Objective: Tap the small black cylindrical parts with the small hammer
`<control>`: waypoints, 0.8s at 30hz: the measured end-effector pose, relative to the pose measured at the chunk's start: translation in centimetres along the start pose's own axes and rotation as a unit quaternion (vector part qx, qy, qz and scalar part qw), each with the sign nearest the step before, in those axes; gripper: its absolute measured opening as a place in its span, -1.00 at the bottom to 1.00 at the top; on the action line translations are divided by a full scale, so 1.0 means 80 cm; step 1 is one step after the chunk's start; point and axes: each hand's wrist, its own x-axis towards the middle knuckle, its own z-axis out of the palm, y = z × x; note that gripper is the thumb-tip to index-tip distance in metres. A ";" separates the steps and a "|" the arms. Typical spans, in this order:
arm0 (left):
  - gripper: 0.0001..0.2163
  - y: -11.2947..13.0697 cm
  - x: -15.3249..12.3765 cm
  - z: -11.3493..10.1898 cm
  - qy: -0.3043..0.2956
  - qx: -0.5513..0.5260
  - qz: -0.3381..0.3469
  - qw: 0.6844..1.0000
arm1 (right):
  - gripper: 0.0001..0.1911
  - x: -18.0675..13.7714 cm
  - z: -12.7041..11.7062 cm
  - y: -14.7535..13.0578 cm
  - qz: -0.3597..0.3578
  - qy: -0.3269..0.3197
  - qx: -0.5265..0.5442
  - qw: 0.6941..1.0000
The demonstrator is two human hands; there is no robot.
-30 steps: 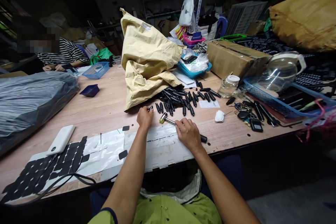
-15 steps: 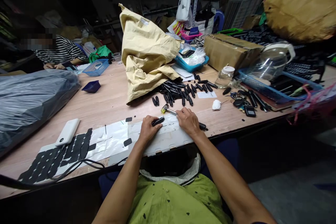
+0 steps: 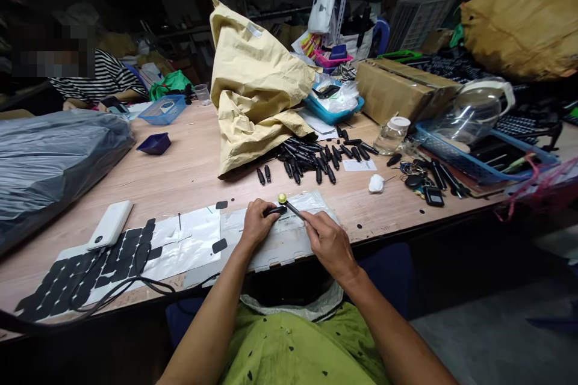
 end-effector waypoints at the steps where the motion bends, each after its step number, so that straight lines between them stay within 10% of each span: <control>1: -0.85 0.001 0.000 0.001 0.000 0.001 -0.002 1.000 | -0.66 0.000 -0.001 0.000 0.000 -0.003 -0.005 1.000; 12: -0.86 0.004 0.002 0.002 -0.016 0.000 -0.015 1.000 | -0.69 0.003 0.003 -0.013 -0.036 -0.026 -0.016 0.999; 24: -0.85 0.006 0.004 0.000 -0.038 -0.001 -0.020 0.999 | -0.71 0.041 0.007 0.065 -0.100 0.019 -0.229 0.968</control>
